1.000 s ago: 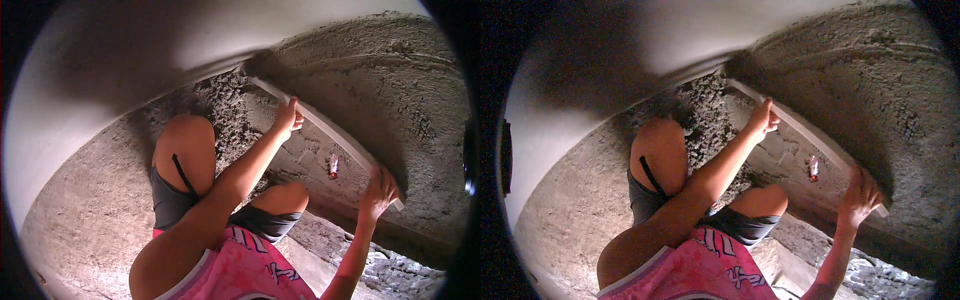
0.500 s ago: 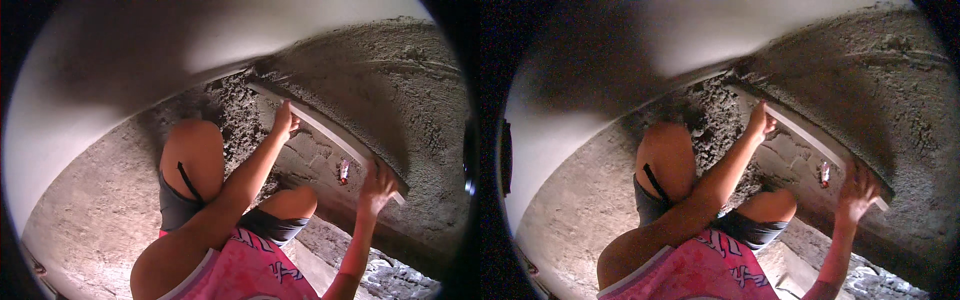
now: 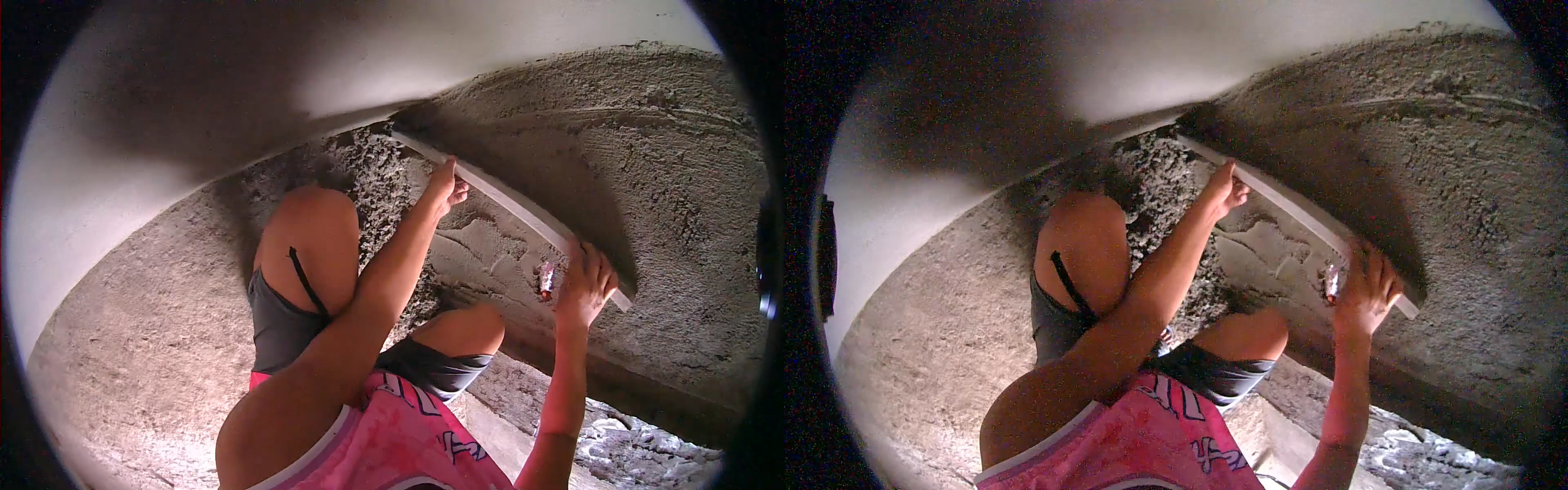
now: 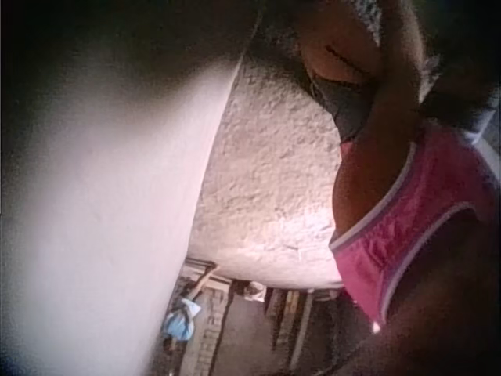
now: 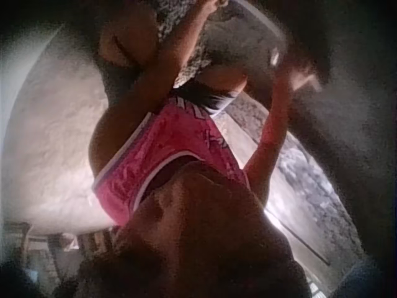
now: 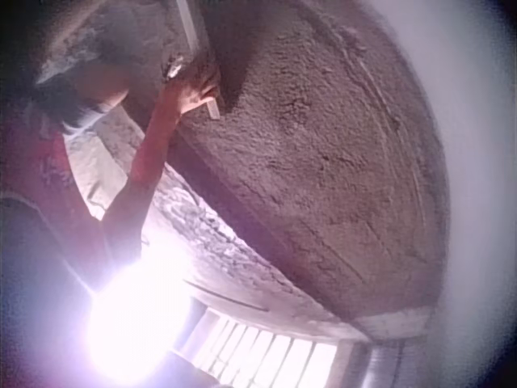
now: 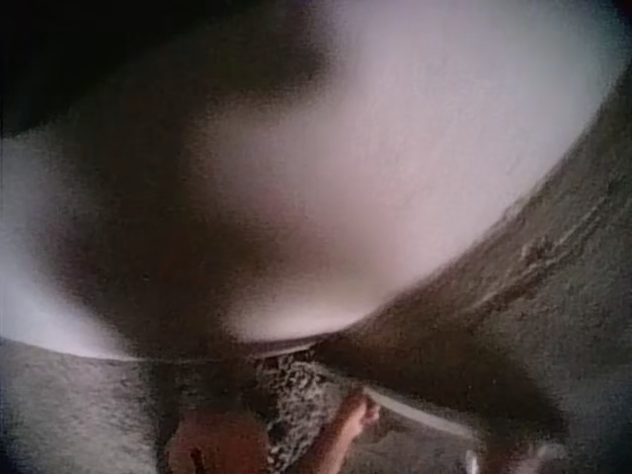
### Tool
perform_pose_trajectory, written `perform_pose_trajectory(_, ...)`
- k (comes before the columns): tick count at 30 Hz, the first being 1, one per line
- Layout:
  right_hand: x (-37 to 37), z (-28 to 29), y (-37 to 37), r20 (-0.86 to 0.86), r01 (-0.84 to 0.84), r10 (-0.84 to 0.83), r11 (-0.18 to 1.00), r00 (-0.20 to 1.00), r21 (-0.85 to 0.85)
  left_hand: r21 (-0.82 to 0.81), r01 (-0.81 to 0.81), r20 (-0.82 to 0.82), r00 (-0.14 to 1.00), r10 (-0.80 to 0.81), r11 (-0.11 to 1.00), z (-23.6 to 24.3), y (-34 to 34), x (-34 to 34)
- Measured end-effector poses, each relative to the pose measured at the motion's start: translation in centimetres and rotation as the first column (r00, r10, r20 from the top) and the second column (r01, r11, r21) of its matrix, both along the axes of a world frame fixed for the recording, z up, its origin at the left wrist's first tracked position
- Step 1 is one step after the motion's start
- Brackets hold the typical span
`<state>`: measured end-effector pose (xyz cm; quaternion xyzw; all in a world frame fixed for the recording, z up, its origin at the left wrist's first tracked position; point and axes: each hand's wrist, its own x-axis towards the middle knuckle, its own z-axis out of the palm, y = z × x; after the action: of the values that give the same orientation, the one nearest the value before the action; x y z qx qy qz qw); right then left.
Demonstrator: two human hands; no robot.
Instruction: The person smooths a wet concrete mixture onto a wall using a long wooden screed board, repeatedly sliding it across the surface to level the plaster.
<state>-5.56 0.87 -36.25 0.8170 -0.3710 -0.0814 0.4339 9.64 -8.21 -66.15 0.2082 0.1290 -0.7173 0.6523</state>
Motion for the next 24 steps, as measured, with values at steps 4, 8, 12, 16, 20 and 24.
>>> perform_pose_trajectory(4,-1.7,0.9,0.1,-0.014,-0.036,0.035,0.997,0.999,-0.075,-0.079,-0.009,-0.001,1.000,0.009,0.997,1.9,0.0,0.1)
perform_pose_trajectory(8,-2.6,2.0,0.6,0.010,-0.044,0.045,0.993,0.999,-0.107,-0.108,0.021,0.077,0.997,-0.012,0.994,3.7,-0.1,0.2)
perform_pose_trajectory(12,-3.2,2.7,1.0,0.014,-0.042,0.045,0.990,0.999,-0.132,-0.004,0.007,0.179,0.984,-0.006,1.000,6.0,0.3,0.0)
perform_pose_trajectory(16,-4.0,4.5,2.2,0.013,0.008,-0.006,0.982,1.000,-0.188,-0.002,0.041,0.213,0.976,-0.040,0.999,8.7,1.0,-0.2)
perform_pose_trajectory(20,-8.2,7.6,3.1,0.000,0.005,-0.005,0.973,1.000,-0.231,-0.070,-0.014,0.399,0.916,0.041,0.997,13.4,1.8,-1.1)
perform_pose_trajectory(24,-8.3,7.3,2.8,-0.039,0.006,-0.014,0.980,0.999,-0.201,0.032,-0.057,0.361,0.932,0.041,0.998,11.7,2.4,-2.4)
